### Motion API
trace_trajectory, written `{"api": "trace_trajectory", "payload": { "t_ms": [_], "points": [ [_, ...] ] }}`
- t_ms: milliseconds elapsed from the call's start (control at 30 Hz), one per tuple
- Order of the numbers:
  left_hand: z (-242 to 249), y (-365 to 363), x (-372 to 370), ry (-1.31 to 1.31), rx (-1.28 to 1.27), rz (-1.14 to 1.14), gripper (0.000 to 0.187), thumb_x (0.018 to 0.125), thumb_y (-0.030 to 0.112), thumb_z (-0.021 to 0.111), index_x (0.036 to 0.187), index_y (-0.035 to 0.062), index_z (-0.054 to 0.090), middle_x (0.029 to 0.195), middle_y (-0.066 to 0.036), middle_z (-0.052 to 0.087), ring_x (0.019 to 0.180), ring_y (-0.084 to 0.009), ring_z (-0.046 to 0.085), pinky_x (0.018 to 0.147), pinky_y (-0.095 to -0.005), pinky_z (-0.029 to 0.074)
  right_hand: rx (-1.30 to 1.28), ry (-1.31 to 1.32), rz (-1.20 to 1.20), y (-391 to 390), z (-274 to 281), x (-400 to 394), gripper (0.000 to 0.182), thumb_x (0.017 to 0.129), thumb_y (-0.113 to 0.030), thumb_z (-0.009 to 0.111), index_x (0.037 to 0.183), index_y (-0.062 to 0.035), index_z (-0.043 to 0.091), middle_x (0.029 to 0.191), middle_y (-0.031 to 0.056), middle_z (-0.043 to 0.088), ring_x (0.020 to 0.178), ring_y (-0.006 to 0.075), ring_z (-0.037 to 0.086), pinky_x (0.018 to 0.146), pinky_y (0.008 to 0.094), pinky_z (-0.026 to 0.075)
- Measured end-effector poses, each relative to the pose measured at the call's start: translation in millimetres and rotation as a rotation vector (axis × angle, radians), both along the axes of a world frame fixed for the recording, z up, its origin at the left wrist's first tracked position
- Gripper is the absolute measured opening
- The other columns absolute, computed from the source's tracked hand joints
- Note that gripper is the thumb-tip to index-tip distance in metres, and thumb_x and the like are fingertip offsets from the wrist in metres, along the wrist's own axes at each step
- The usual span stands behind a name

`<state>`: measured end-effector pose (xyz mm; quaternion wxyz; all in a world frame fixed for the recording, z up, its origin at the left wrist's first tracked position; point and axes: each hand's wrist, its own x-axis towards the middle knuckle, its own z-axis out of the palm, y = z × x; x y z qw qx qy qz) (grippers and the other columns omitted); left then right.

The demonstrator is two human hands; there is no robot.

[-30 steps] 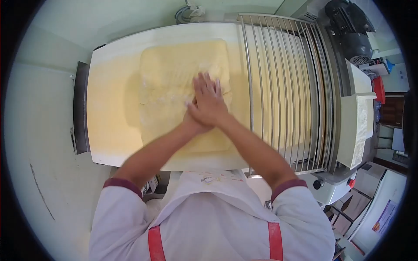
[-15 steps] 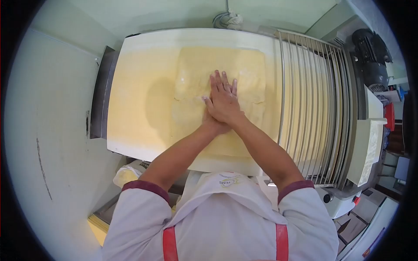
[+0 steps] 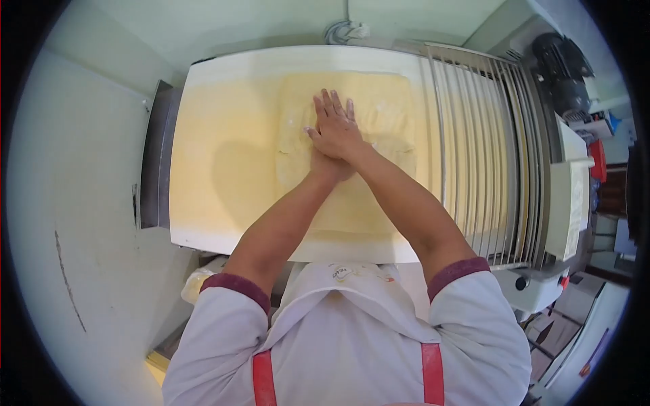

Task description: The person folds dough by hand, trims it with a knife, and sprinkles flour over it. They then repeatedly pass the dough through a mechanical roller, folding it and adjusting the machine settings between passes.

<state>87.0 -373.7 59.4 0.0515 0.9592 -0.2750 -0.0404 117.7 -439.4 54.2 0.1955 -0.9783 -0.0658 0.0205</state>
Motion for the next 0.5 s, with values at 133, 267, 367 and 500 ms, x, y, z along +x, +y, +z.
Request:
{"api": "trace_trajectory", "payload": {
  "t_ms": [133, 267, 367, 500],
  "points": [
    [-13, 30, 15, 0.089, -0.234, 0.059, 0.083, 0.091, 0.045, 0.046, 0.148, -0.0029, 0.011, 0.156, -0.022, 0.007, 0.146, -0.0322, 0.004, 0.117, -0.0419, 0.006, 0.498, -0.158, -0.094, -9, 8, -37, 0.073, 0.095, -0.033, 0.046, 0.148, 0.0024, 0.012, 0.153, 0.0247, 0.016, 0.144, 0.0368, 0.013, 0.116, 0.0476, 0.01],
    [-18, 50, 23, -0.012, -0.092, 0.206, 0.088, 0.093, 0.051, 0.042, 0.146, -0.0106, 0.009, 0.155, -0.024, 0.004, 0.146, -0.0309, 0.002, 0.118, -0.0396, 0.004, 0.903, -0.232, -0.263, -39, 42, -154, 0.071, 0.094, -0.037, 0.046, 0.145, 0.0057, 0.019, 0.145, 0.0278, 0.032, 0.139, 0.0382, 0.026, 0.114, 0.0423, 0.02],
    [-16, 46, 20, -0.034, -0.096, 0.235, 0.088, 0.092, 0.052, 0.041, 0.146, -0.01, 0.009, 0.156, -0.024, 0.005, 0.146, -0.0308, 0.002, 0.118, -0.0396, 0.003, 0.863, -0.312, -0.46, -82, 55, -220, 0.085, 0.094, -0.055, 0.039, 0.147, 0.0056, 0.012, 0.135, 0.0218, 0.047, 0.126, 0.0298, 0.046, 0.108, 0.042, 0.031],
    [-18, 48, 13, -0.03, -0.086, 0.213, 0.084, 0.094, 0.049, 0.04, 0.147, -0.0073, 0.008, 0.156, -0.023, 0.009, 0.146, -0.0309, 0.005, 0.118, -0.0415, 0.004, 0.525, -0.583, -0.618, -167, 110, -302, 0.072, 0.097, -0.052, 0.031, 0.141, 0.0052, 0.031, 0.125, 0.0229, 0.055, 0.129, 0.0326, 0.043, 0.109, 0.0463, 0.029]
  ]
}}
